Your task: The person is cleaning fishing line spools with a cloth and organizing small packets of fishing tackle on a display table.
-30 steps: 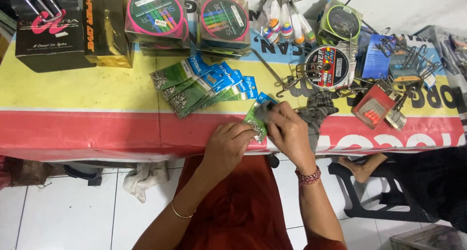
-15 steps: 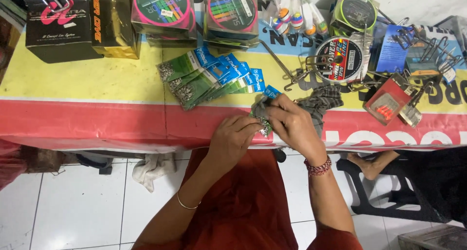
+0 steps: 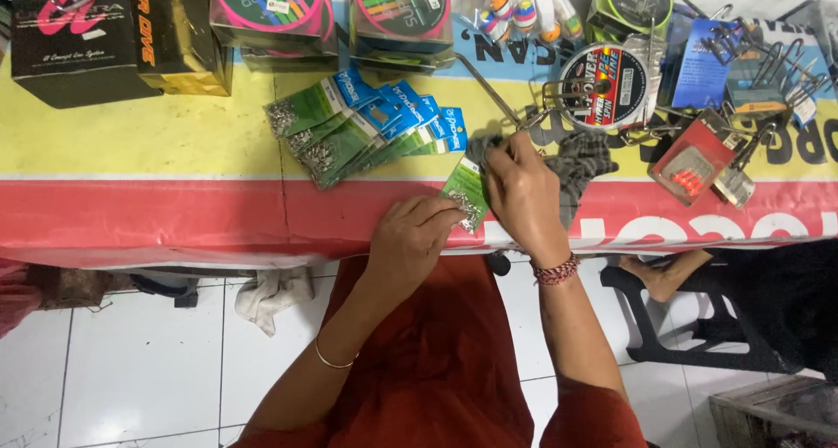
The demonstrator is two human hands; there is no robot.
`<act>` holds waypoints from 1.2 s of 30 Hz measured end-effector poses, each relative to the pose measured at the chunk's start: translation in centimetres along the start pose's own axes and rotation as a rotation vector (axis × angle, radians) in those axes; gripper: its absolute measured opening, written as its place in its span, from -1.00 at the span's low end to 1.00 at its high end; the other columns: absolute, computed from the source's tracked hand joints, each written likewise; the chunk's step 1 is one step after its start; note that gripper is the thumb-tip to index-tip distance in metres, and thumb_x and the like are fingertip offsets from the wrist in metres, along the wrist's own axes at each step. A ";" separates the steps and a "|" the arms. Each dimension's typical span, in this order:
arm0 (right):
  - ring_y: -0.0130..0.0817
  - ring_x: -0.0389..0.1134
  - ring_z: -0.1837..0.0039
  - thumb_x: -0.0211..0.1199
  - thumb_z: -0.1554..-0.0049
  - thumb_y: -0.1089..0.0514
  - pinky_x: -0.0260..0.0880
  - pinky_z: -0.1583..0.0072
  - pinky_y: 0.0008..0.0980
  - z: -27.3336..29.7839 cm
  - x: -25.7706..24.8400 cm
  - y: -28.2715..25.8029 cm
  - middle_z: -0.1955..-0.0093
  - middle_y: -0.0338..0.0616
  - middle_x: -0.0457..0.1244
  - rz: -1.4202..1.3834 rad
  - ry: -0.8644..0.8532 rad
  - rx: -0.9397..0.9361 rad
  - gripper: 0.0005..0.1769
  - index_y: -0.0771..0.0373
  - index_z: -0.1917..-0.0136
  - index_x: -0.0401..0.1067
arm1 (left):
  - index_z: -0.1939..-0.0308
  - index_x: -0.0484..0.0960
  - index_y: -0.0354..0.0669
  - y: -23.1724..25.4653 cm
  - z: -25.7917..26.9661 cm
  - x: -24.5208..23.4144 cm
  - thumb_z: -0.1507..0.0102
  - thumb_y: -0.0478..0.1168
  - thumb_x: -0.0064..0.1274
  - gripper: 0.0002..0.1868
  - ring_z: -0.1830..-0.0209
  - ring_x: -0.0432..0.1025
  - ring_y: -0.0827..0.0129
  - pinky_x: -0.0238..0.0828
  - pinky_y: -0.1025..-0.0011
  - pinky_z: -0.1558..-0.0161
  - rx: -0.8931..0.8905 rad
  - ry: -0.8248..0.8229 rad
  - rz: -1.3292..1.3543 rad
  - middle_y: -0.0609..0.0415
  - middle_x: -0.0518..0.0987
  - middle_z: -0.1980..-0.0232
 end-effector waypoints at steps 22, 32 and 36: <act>-0.04 0.37 0.12 0.26 -0.15 0.30 0.43 0.06 -0.19 2.1 -3.1 0.1 0.12 -0.15 0.25 -0.423 -0.136 0.001 -0.87 0.20 0.25 0.51 | 0.02 0.66 -0.05 -0.3 0.4 0.5 -0.36 -0.32 0.04 -0.85 -0.08 0.49 0.13 0.42 0.22 0.02 0.001 0.004 0.014 0.11 0.55 -0.01; -0.03 0.39 0.12 0.31 -0.11 0.28 0.43 0.06 -0.19 3.2 -3.2 -1.1 0.16 -0.08 0.26 -0.534 -0.110 -0.054 -0.91 0.22 0.25 0.52 | 0.02 0.65 -0.04 -0.1 0.2 0.2 -0.38 -0.29 0.00 -0.85 -0.06 0.50 0.13 0.43 0.23 0.03 -0.001 0.022 0.008 0.13 0.56 0.00; -0.02 0.36 0.19 0.28 -0.18 0.35 0.41 0.10 -0.19 2.4 -4.3 -0.2 0.20 -0.04 0.23 -0.358 -0.050 -0.025 -0.84 0.32 0.26 0.49 | 0.00 0.62 -0.07 0.0 0.0 0.1 -0.39 -0.28 0.00 -0.86 -0.08 0.50 0.08 0.44 0.19 0.00 -0.020 0.011 0.039 0.07 0.56 -0.02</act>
Point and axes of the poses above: each hand's wrist, its own z-axis away from the middle knuckle, its own x-axis out of the palm, y = z × x, the point moved 4 cm from there along -z, towards the middle knuckle
